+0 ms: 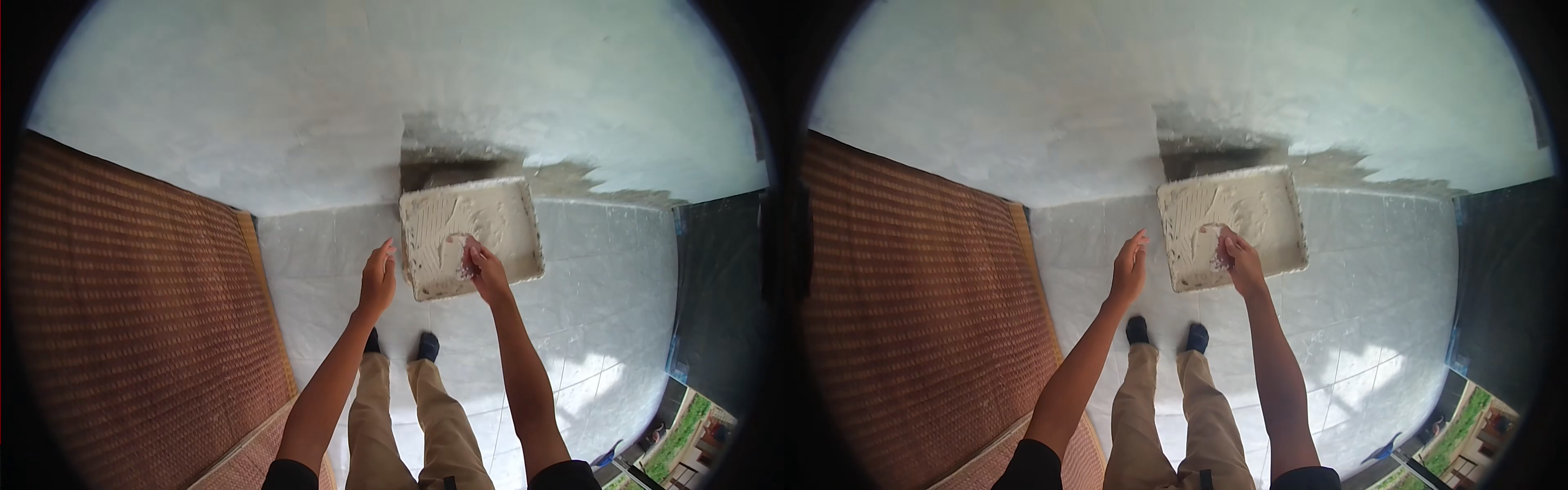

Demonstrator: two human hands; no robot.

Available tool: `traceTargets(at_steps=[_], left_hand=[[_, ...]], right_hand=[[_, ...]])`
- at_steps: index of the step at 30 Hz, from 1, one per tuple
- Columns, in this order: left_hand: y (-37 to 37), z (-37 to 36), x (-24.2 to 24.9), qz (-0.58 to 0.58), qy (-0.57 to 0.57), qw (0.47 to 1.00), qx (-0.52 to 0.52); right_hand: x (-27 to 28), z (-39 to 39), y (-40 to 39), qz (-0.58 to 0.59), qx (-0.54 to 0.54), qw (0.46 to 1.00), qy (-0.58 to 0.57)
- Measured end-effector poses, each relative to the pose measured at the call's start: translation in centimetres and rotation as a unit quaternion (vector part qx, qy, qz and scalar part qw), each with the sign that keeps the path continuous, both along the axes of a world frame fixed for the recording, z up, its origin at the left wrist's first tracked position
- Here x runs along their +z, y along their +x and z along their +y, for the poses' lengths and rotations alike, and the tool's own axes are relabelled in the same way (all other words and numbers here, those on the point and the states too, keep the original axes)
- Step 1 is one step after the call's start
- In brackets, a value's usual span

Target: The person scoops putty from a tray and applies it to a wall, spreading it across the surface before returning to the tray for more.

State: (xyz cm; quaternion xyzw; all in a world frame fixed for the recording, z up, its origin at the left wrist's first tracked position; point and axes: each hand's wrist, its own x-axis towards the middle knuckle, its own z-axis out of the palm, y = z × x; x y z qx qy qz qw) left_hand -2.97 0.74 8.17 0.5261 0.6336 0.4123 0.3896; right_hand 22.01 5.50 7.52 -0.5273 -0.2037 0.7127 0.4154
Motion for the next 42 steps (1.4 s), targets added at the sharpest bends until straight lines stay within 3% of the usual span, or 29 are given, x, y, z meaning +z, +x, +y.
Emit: traceTargets(at_steps=[4, 11, 13, 19, 23, 27, 29, 30, 37, 40, 42], left_hand=[[-1.2, 3.6, 6.6, -0.012, 0.098, 0.995, -0.003], [-4.9, 10.5, 26.6, 0.027, 0.251, 0.968, -0.003], [-6.2, 12.1, 32.4, 0.022, 0.293, 0.956, -0.004], [-10.6, 14.5, 48.2, 0.078, 0.414, 0.907, 0.003], [-12.4, 15.2, 56.4, 0.131, 0.463, 0.876, 0.025], [-13.6, 17.2, 61.1, 0.158, 0.521, 0.837, 0.051], [-14.1, 18.0, 62.9, 0.191, 0.55, 0.809, 0.08], [-14.4, 18.3, 63.6, 0.203, 0.549, 0.806, 0.084], [-15.2, 21.0, 66.6, 0.277, 0.599, 0.736, 0.149], [-15.4, 22.2, 67.1, 0.279, 0.605, 0.728, 0.161], [-15.5, 22.9, 66.7, 0.287, 0.599, 0.727, 0.173]], right_hand=[[6.2, 0.7, -0.4, 0.121, -0.008, 0.986, 0.114], [25.3, 6.3, -4.1, 0.271, -0.022, 0.924, 0.268], [32.9, 7.9, -5.6, 0.22, -0.05, 0.923, 0.31], [51.9, 12.0, -9.2, 0.154, -0.056, 0.854, 0.493], [61.6, 14.0, -11.7, 0.032, -0.093, 0.778, 0.621], [68.4, 15.0, -13.0, -0.062, -0.126, 0.743, 0.654], [70.5, 16.0, -13.2, -0.21, -0.158, 0.714, 0.649], [71.1, 17.2, -13.4, -0.212, -0.177, 0.688, 0.671], [74.3, 21.6, -14.6, -0.144, -0.17, 0.657, 0.72], [75.0, 22.6, -14.5, -0.153, -0.19, 0.649, 0.721], [75.2, 22.5, -14.2, -0.208, -0.227, 0.607, 0.733]])
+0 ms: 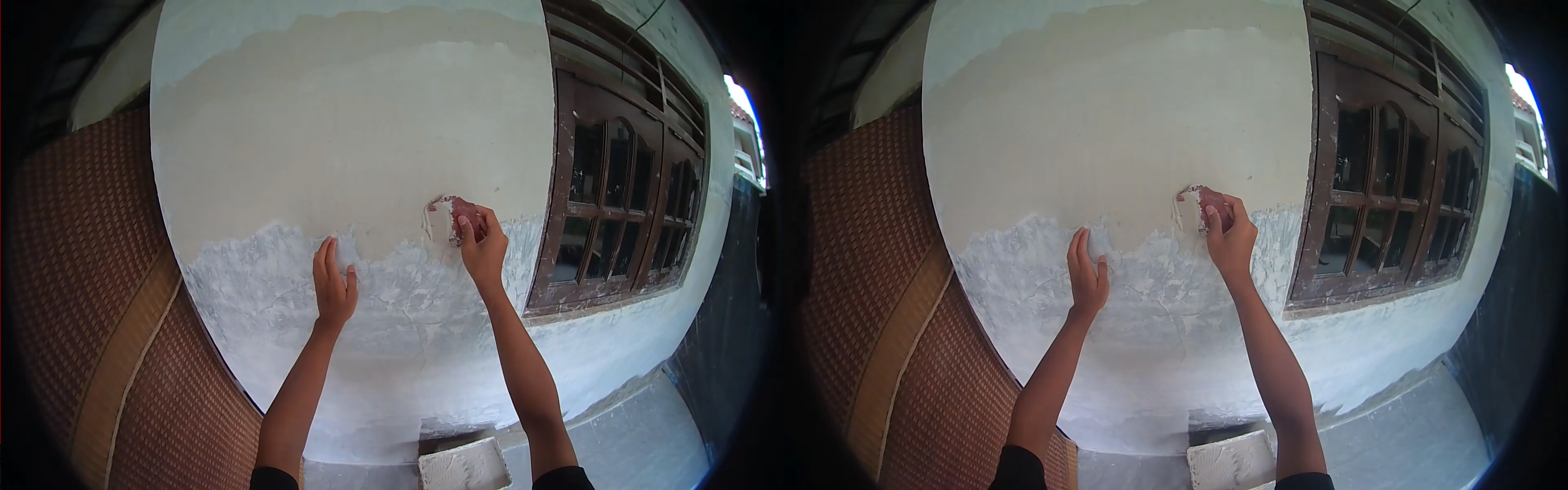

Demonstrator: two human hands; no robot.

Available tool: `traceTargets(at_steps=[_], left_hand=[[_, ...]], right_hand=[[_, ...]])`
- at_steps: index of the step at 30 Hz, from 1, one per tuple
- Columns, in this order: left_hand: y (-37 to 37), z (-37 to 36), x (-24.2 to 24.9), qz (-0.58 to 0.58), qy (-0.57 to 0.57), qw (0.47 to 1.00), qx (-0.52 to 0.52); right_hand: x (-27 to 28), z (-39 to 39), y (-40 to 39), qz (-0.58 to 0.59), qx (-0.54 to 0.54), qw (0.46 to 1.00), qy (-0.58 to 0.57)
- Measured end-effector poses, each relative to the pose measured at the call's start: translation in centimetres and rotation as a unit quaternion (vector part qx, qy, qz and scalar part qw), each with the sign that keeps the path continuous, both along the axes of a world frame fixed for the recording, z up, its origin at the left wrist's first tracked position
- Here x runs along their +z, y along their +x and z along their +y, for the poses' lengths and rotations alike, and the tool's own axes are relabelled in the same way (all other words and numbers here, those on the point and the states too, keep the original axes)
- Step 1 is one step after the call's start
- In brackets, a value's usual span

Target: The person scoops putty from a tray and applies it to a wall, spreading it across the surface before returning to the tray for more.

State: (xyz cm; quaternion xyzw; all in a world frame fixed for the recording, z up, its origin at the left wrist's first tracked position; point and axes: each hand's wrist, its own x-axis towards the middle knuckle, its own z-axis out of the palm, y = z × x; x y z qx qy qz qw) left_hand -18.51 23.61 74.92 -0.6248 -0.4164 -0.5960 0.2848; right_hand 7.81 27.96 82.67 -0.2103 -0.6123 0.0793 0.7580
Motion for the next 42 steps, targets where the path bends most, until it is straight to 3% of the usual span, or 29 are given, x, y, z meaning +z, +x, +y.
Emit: traceTargets(at_steps=[7, 9, 11, 15, 17, 20, 23, 25, 29, 31, 33, 35, 36, 39, 41, 42], left_hand=[[-0.6, 1.5, -1.2, 0.033, -0.007, 0.998, 0.049], [-0.8, 1.7, -1.5, 0.052, -0.001, 0.995, 0.083], [-1.1, 2.3, -1.9, 0.056, 0.004, 0.994, 0.091], [-1.2, 3.0, -2.3, 0.068, 0.024, 0.99, 0.121], [-1.4, 3.3, -2.6, 0.071, 0.023, 0.989, 0.125], [-1.6, 3.5, -2.6, 0.08, 0.027, 0.987, 0.14], [-1.7, 3.7, -2.9, 0.086, 0.034, 0.984, 0.155], [-1.7, 3.9, -2.8, 0.085, 0.039, 0.983, 0.161], [-1.7, 3.8, -2.9, 0.088, 0.028, 0.982, 0.167], [-1.8, 3.8, -2.9, 0.09, 0.029, 0.981, 0.167], [-1.8, 3.9, -3.0, 0.091, 0.03, 0.98, 0.172], [-1.8, 3.9, -2.8, 0.089, 0.034, 0.98, 0.172], [-1.7, 3.9, -2.9, 0.09, 0.036, 0.98, 0.172], [-1.8, 3.9, -3.0, 0.092, 0.032, 0.981, 0.168], [-1.9, 3.8, -3.0, 0.095, 0.032, 0.981, 0.167], [-1.8, 3.8, -2.9, 0.094, 0.037, 0.981, 0.169]], right_hand=[[-0.4, -1.2, 1.5, -0.013, -0.087, 0.996, 0.028], [-0.4, -2.6, 1.8, -0.043, -0.186, 0.979, 0.075], [-0.7, -3.1, 1.4, -0.039, -0.194, 0.975, 0.099], [-1.3, -3.0, -0.6, -0.061, -0.106, 0.992, 0.03], [-1.2, -2.3, -1.3, -0.077, -0.084, 0.992, 0.054], [-0.5, -2.6, -0.5, -0.07, -0.142, 0.987, 0.012], [-0.4, -1.9, 0.8, 0.042, -0.118, 0.992, 0.006], [-0.7, -1.9, 0.0, 0.047, -0.022, 0.998, -0.03], [-0.7, -1.8, -2.2, -0.046, -0.106, 0.993, 0.018], [-0.5, -1.2, -1.0, 0.031, -0.087, 0.994, -0.065], [-0.2, -0.8, -0.5, 0.087, -0.096, 0.991, -0.012], [-0.3, -1.6, -1.1, 0.082, 0.01, 0.995, -0.056], [-0.6, -0.8, -1.7, 0.038, -0.047, 0.998, -0.001], [-1.2, -0.5, -2.0, -0.045, -0.108, 0.993, -0.001], [-0.6, -0.6, -0.5, 0.059, -0.096, 0.991, -0.077], [-0.7, 0.4, 0.4, 0.1, -0.105, 0.989, -0.016]])
